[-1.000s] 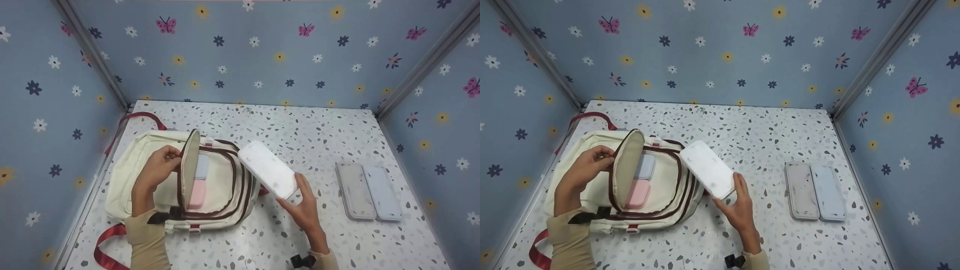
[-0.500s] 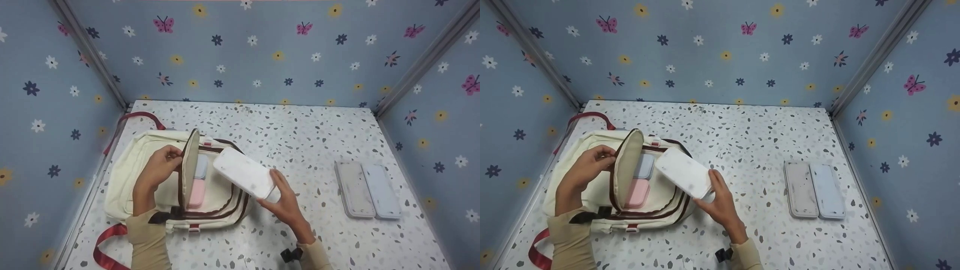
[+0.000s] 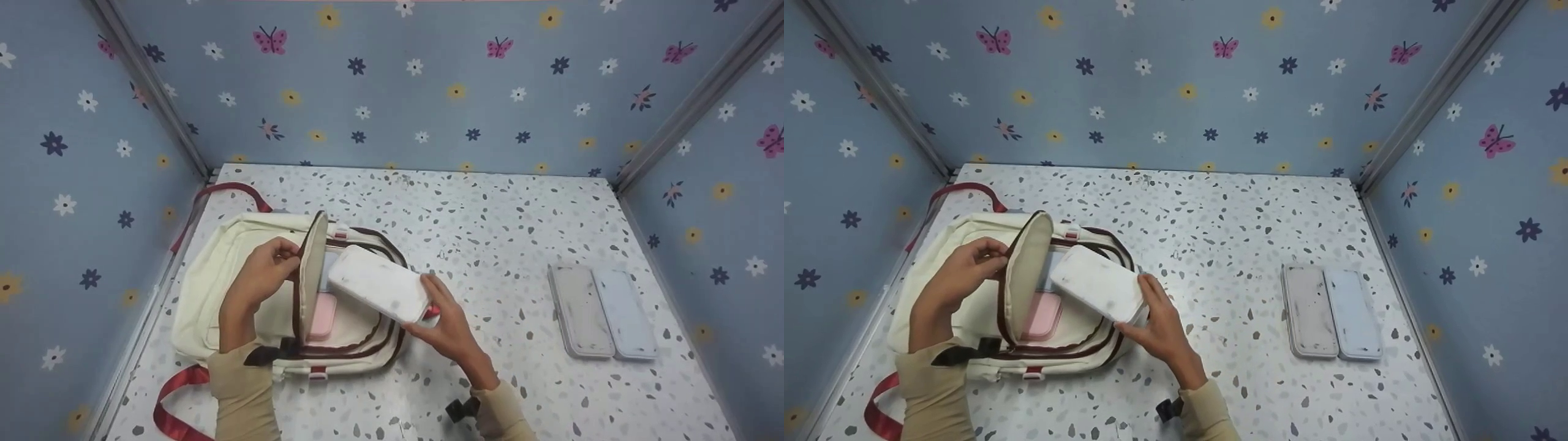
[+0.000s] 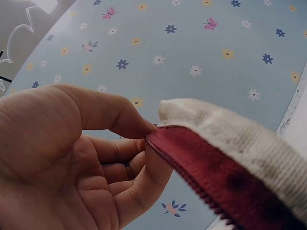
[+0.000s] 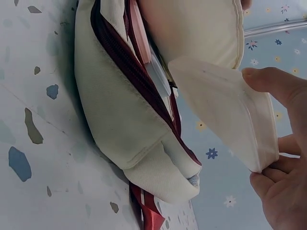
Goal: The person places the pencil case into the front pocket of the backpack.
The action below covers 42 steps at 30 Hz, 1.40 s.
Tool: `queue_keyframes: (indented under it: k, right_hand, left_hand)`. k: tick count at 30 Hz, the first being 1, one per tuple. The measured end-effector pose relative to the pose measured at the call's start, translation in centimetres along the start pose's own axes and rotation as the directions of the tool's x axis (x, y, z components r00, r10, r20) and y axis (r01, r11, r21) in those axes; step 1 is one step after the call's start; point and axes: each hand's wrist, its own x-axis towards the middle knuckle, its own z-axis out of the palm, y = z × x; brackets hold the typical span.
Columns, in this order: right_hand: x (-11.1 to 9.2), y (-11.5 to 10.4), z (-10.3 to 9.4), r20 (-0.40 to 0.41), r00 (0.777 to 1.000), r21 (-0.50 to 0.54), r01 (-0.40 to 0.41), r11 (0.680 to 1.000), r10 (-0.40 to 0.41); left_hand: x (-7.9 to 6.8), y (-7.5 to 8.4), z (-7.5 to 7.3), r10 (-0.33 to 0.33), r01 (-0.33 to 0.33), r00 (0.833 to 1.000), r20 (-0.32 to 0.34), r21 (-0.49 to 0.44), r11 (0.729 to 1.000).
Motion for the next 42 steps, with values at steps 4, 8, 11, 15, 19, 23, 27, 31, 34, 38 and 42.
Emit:
queue_keyframes:
  k: [4,8,11,15,19,23,27,31,34,38,42]
  right_hand:
    - [0.4,-0.2,0.5,0.04,0.999,0.068,-0.001,0.998,-0.002]
    - [0.9,-0.2,1.0,0.07,0.998,0.051,0.007,0.999,-0.01]
    - [1.4,-0.1,1.4,0.089,0.996,0.003,0.025,1.0,-0.025]
    - [1.9,0.1,1.7,0.107,0.994,0.006,0.031,1.0,-0.031]
    - [2.1,0.0,1.7,0.094,0.995,0.032,0.022,0.999,-0.025]
    - [2.2,0.1,1.8,0.071,0.997,0.062,-0.013,0.998,0.009]
    - [2.2,0.4,2.0,0.052,0.998,0.113,-0.043,0.993,0.037]
    - [2.5,0.7,2.1,0.034,0.999,0.17,-0.025,0.985,0.019]
    - [2.7,0.7,2.1,0.036,0.999,0.185,-0.024,0.982,0.018]
    - [2.8,0.6,2.1,0.058,0.997,0.165,-0.067,0.984,0.058]
    - [3.1,0.5,2.2,0.081,0.992,0.148,-0.106,0.983,0.095]
  left_hand:
    - [0.0,0.0,0.0,0.0,0.0,1.0,-0.004,0.0,1.0]
    - [0.0,0.1,0.1,0.0,0.0,1.0,-0.013,-0.001,1.0]
    - [0.0,0.1,0.2,0.005,-0.005,1.0,-0.015,0.003,1.0]
    - [0.1,-0.2,0.3,0.01,-0.01,1.0,-0.017,0.014,1.0]
    - [0.2,-0.3,0.4,0.009,-0.009,1.0,-0.016,0.013,1.0]
    - [0.2,-0.3,0.3,0.018,-0.018,1.0,-0.014,0.016,1.0]
    - [0.3,-0.2,0.3,0.02,-0.019,1.0,-0.019,0.034,0.999]
    - [0.3,0.0,0.5,0.017,-0.016,1.0,-0.019,0.041,0.999]
    - [0.3,0.3,0.6,0.026,-0.026,0.999,-0.02,0.038,0.999]
    - [0.3,0.8,0.8,0.04,-0.038,0.999,-0.028,0.067,0.997]
    - [0.4,1.0,1.0,0.042,-0.038,0.999,-0.033,0.12,0.992]
